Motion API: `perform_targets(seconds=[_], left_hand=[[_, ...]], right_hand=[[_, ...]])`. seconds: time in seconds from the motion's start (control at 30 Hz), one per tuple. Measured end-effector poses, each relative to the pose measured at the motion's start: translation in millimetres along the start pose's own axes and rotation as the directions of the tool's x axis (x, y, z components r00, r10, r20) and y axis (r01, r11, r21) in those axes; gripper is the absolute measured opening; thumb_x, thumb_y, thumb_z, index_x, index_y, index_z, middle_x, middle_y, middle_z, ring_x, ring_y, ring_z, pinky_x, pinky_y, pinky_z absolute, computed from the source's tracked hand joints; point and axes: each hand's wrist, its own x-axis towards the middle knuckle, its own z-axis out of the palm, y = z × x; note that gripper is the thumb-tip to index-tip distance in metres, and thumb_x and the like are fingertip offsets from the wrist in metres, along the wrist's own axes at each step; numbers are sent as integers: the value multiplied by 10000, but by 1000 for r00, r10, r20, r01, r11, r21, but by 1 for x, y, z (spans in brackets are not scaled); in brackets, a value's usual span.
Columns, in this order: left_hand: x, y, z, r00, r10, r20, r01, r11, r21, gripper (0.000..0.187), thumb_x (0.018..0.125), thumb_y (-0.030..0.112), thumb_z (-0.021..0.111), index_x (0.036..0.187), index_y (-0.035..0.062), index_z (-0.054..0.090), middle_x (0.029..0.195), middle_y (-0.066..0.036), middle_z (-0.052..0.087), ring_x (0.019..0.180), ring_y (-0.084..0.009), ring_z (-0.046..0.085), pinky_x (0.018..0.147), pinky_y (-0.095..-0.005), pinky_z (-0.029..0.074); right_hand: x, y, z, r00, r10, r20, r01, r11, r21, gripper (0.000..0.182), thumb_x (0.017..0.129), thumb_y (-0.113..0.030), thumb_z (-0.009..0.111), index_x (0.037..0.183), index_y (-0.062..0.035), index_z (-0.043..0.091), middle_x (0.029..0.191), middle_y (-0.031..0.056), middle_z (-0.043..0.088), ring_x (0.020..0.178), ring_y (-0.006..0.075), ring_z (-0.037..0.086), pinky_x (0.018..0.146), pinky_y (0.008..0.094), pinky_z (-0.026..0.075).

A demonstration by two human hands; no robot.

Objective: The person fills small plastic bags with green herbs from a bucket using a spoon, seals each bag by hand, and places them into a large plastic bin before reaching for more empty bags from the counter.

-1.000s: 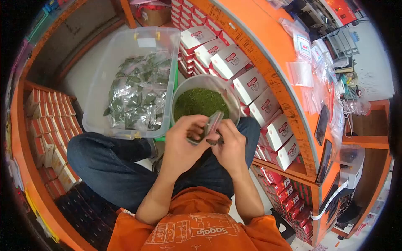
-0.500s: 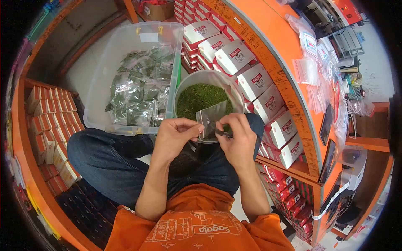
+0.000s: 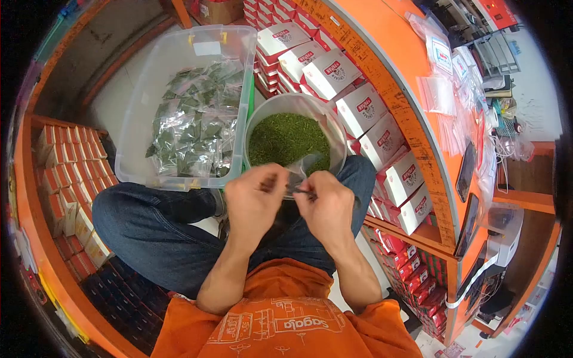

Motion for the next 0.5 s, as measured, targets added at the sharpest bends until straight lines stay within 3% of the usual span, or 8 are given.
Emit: perform_targets(seconds=[0.03,0.17,0.27,0.33,0.37,0.4,0.43,0.5], left_hand=[[1,2,3,976,123,-178,-97,984,150,81,889,11,729,932,-56,742,774,-59,732,693,-86,667,677,-251,558],[4,-7,1,981,150,121,-165,978,127,376,830,-62,698,1200,-13,653,1053,-146,719,859,-169,711,706,-274,573],[9,-11,-4,978,34,204,-71,982,176,633,790,-110,643,1392,36,510,1249,-183,645,1066,-256,683,824,-330,575],[12,-11,-9,976,107,188,-139,976,166,717,758,-71,668,1433,50,459,1312,-200,596,1149,-313,632,919,-381,530],[14,-12,-12,969,182,169,-209,965,158,806,726,-33,692,1474,64,408,1375,-218,547,1232,-370,581,1013,-432,485],[17,-15,-19,926,241,289,-291,946,145,865,733,44,740,1512,90,366,1488,-204,448,1397,-372,424,1150,-477,343],[17,-15,-20,926,242,289,-292,945,146,865,733,44,740,1512,90,366,1488,-204,448,1397,-372,424,1150,-477,343],[12,-8,-26,763,258,593,-387,917,99,878,742,123,784,1514,109,367,1535,-172,407,1431,-372,384,1184,-495,278]], right_hand=[[0,1,1,1000,2,-1,-2,1000,-1,214,724,-97,786,771,-33,588,745,137,622,666,362,645,578,429,509],[-2,13,13,998,-57,-4,56,994,-93,213,738,-120,782,773,-49,584,745,122,625,656,336,651,571,418,512],[-3,17,12,993,-113,40,116,990,-81,196,751,-119,768,776,-45,589,741,125,627,645,331,651,563,415,510],[-3,19,6,993,-105,49,107,992,-61,179,759,-113,758,776,-34,598,739,133,630,639,332,652,558,411,507],[-2,20,4,997,-13,78,9,999,51,162,773,-106,741,780,-16,607,735,143,633,627,332,645,558,405,502],[-1,21,2,990,71,118,-90,983,160,149,787,-99,725,783,2,615,731,154,635,614,333,639,558,399,496],[2,24,-1,991,71,117,-89,983,160,149,787,-99,725,783,2,615,731,154,635,614,333,639,558,399,496],[5,26,-8,910,190,369,-304,910,280,169,805,-105,707,784,35,615,703,159,625,564,321,608,537,390,474]])
